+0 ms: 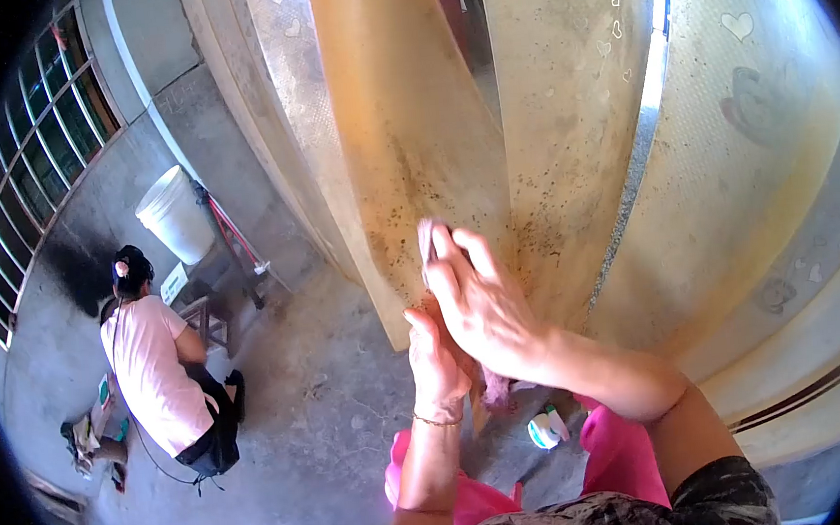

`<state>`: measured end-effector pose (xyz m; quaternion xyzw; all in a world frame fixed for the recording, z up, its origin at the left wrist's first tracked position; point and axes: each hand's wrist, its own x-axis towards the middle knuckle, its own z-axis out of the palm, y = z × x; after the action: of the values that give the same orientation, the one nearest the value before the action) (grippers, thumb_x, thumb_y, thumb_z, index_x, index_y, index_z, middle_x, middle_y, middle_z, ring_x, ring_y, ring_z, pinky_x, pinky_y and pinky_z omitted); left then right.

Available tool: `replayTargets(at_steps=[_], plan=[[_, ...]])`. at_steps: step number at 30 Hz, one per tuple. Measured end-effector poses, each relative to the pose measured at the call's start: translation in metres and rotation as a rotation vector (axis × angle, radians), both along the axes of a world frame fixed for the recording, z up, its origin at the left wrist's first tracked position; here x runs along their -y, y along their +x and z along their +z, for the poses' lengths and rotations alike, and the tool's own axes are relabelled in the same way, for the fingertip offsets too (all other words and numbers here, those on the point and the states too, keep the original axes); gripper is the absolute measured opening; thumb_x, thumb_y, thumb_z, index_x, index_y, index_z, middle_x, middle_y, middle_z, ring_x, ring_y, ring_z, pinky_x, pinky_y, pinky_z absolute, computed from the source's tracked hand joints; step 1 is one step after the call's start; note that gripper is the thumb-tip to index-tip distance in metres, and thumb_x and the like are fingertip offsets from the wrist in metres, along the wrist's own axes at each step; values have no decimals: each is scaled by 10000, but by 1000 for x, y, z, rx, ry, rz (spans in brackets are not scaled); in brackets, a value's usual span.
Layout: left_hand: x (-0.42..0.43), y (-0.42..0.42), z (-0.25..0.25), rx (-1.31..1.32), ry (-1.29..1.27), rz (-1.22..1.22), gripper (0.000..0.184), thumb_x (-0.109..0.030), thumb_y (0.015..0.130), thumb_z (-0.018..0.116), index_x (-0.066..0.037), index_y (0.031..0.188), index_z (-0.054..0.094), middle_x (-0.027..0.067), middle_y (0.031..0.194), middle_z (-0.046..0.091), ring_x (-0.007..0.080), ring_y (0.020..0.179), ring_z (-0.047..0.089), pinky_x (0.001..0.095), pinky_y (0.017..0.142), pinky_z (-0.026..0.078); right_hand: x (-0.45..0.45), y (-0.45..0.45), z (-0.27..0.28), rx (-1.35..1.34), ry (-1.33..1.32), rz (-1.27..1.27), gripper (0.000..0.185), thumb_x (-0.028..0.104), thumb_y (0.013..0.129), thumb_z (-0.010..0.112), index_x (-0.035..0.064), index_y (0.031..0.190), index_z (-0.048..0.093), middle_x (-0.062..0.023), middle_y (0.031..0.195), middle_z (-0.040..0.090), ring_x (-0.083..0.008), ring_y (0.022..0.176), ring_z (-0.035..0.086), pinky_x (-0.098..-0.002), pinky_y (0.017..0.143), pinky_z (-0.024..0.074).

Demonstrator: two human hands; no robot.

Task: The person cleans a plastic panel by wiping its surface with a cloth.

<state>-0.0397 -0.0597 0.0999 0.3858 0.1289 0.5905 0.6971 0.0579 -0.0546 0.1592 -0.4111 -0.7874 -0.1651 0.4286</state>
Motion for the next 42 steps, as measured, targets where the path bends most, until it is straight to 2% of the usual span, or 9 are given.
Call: replayTargets(at_steps=[1,3,8,15,19,25,30,35,42], plan=[[1,2,1,27,-20,-8,734,-587,975,322,-55,1480,291,92,1500,354,249,1363,353,399,1137,274,-13,0,5,43,101,-67,263,22,798,556,-58,1025,451,-320,1294,449,-410,1102,468,-458,925,447],[1,8,6,31,21,40,738,-590,973,323,-51,1476,299,91,1497,358,249,1361,357,399,1135,278,-20,4,22,59,41,-79,266,27,798,551,-67,1028,455,-323,1287,451,-412,1092,477,-454,922,455],[-4,-2,-2,5,19,-14,769,-613,951,371,-41,1462,319,90,1488,370,249,1356,367,400,1125,293,7,2,-14,39,69,12,257,61,813,553,-68,1023,478,-309,1289,458,-420,1064,493,-457,914,471],[-1,2,11,2,3,58,802,-637,931,393,-41,1461,322,96,1490,368,253,1357,370,393,1121,307,-18,-2,8,-11,79,-42,259,41,821,539,-62,1047,466,-307,1295,456,-405,1071,485,-440,899,462],[-6,-4,-7,-9,-34,57,758,-607,956,358,-45,1463,323,100,1492,367,249,1373,347,397,1132,288,8,1,-14,32,49,-5,255,34,822,547,-56,1050,476,-303,1293,460,-406,1074,495,-447,895,469],[1,4,4,38,32,84,736,-586,970,333,-44,1467,312,84,1499,356,243,1377,338,395,1140,276,-16,1,13,-8,110,-41,216,32,821,538,-45,1005,455,-301,1287,472,-404,1063,492,-457,914,448],[-3,-5,0,13,32,19,747,-596,963,347,-44,1464,321,88,1498,360,245,1351,373,388,1133,284,8,0,-14,28,68,10,228,54,818,537,-69,1006,495,-308,1283,487,-405,1096,497,-449,945,449],[-1,-1,2,74,27,55,764,-608,955,356,-38,1462,322,88,1495,365,245,1359,366,395,1130,293,-16,3,17,5,113,-17,221,36,817,533,-51,1009,467,-312,1251,498,-404,1061,503,-453,903,458],[-2,-8,-6,39,22,35,734,-595,963,353,-44,1447,357,86,1457,426,248,1337,399,392,1127,302,10,2,-20,63,67,24,227,63,823,533,-67,1005,492,-308,1286,483,-412,1127,485,-447,954,455]])
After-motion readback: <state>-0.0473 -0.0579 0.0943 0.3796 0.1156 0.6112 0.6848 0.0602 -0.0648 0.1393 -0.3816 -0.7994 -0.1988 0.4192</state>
